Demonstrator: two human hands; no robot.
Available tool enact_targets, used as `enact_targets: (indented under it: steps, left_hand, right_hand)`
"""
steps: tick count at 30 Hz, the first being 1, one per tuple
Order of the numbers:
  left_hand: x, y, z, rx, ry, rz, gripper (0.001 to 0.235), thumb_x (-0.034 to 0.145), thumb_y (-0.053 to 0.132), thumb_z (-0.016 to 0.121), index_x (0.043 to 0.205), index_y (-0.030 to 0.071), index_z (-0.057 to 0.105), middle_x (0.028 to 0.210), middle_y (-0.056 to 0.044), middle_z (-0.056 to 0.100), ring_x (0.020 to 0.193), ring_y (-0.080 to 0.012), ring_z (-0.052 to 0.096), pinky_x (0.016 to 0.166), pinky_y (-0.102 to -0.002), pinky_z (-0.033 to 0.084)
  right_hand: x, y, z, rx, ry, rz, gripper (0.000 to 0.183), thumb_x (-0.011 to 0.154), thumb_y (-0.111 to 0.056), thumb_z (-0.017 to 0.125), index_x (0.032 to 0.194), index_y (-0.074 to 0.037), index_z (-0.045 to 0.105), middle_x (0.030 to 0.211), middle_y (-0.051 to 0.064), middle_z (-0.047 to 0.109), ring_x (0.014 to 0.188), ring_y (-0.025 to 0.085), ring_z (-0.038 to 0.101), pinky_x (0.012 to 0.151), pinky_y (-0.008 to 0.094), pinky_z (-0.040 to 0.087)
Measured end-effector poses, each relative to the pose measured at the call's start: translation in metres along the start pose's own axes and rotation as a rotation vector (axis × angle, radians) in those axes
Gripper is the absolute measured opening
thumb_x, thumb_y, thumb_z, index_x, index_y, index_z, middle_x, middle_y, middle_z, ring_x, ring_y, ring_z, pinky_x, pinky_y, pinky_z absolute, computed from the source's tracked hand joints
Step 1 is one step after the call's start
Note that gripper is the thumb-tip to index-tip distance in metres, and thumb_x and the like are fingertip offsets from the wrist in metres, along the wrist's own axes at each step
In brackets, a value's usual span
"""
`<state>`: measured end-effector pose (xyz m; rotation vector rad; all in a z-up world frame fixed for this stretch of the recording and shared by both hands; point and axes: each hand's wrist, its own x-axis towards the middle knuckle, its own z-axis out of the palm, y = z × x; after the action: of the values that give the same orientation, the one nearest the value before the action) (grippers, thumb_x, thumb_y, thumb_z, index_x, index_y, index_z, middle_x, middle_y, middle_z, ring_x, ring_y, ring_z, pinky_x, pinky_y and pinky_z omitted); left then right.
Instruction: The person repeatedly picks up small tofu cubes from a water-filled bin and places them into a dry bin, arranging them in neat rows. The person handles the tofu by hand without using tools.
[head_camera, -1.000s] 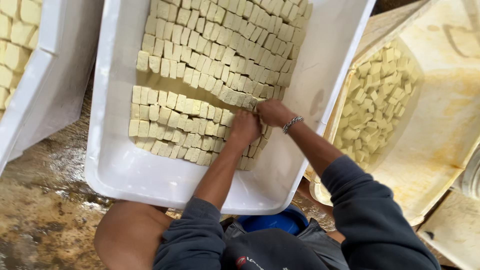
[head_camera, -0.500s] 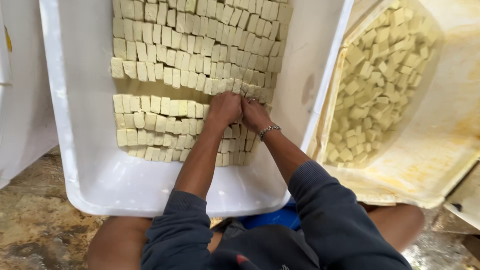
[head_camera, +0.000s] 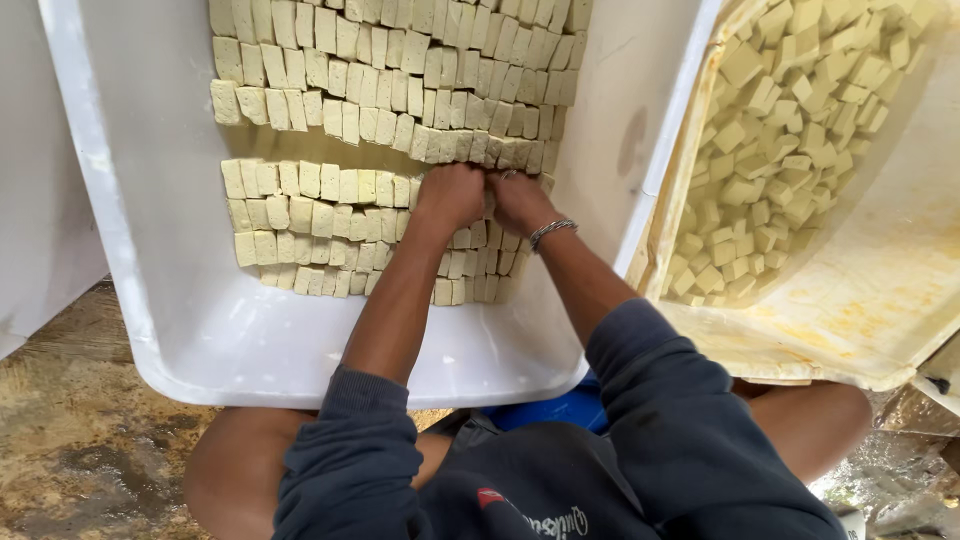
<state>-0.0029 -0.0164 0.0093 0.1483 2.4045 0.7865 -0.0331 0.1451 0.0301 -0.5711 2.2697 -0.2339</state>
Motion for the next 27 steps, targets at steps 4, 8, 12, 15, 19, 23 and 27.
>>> enact_targets:
  steps: [4,8,12,15,19,23,27]
  left_hand:
    - [-0.023,-0.003,0.01,0.11,0.094,0.058,0.019,0.082,0.018,0.063,0.086,0.006,0.077,0.087,-0.02,0.074,0.084,-0.0361,0.074,0.084,-0.049,0.056]
    - [-0.041,0.001,0.038,0.15,0.203,0.131,0.019,0.081,0.015,0.061,0.087,0.006,0.075,0.085,-0.019,0.075,0.085,-0.0338,0.073,0.094,-0.049,0.049]
    - [-0.051,-0.002,0.048,0.158,0.279,0.177,0.021,0.072,0.015,0.061,0.085,0.004,0.075,0.086,-0.018,0.075,0.087,-0.0341,0.072,0.091,-0.051,0.05]
    - [-0.039,-0.011,0.027,0.156,0.106,0.147,0.019,0.08,0.016,0.061,0.086,0.006,0.076,0.093,-0.02,0.074,0.096,-0.0352,0.071,0.093,-0.047,0.053]
    - [-0.023,-0.018,0.019,0.024,0.391,0.072,0.019,0.083,0.014,0.061,0.09,0.001,0.073,0.089,-0.023,0.073,0.085,-0.0397,0.07,0.08,-0.048,0.055]
    - [-0.022,-0.036,0.008,0.144,0.358,0.011,0.018,0.078,0.011,0.061,0.086,0.003,0.074,0.084,-0.02,0.074,0.078,-0.0369,0.072,0.088,-0.05,0.055]
    - [-0.009,-0.039,-0.013,0.145,0.269,-0.012,0.018,0.08,0.012,0.061,0.086,0.003,0.075,0.092,-0.021,0.074,0.081,-0.0368,0.073,0.079,-0.048,0.057]
  right_hand:
    - [-0.016,-0.021,0.008,-0.1,0.072,0.001,0.053,0.079,-0.006,0.065,0.131,-0.012,0.06,0.111,0.018,0.07,0.106,0.038,0.065,0.096,0.049,0.05]
    - [-0.043,-0.019,0.027,-0.172,0.224,-0.116,0.052,0.078,-0.002,0.06,0.129,-0.011,0.062,0.113,0.016,0.071,0.104,0.035,0.068,0.104,0.05,0.047]
    - [-0.047,-0.019,0.036,-0.151,0.16,-0.089,0.05,0.08,-0.005,0.06,0.129,-0.01,0.06,0.115,0.018,0.07,0.105,0.037,0.066,0.104,0.049,0.045]
    - [-0.029,-0.023,0.024,-0.141,0.12,-0.044,0.049,0.082,-0.005,0.059,0.131,-0.011,0.06,0.112,0.02,0.07,0.107,0.037,0.066,0.105,0.047,0.045]
    - [-0.017,-0.021,0.025,-0.072,0.326,-0.101,0.046,0.078,-0.004,0.059,0.125,-0.006,0.061,0.111,0.022,0.071,0.105,0.04,0.067,0.1,0.049,0.048]
    - [-0.001,-0.036,0.033,0.054,0.339,-0.058,0.037,0.088,-0.002,0.057,0.123,-0.007,0.064,0.107,0.02,0.072,0.097,0.041,0.068,0.086,0.051,0.054]
    - [0.015,-0.029,0.022,0.049,0.263,0.016,0.035,0.087,-0.006,0.059,0.122,-0.009,0.064,0.094,0.02,0.072,0.087,0.038,0.07,0.075,0.049,0.058]
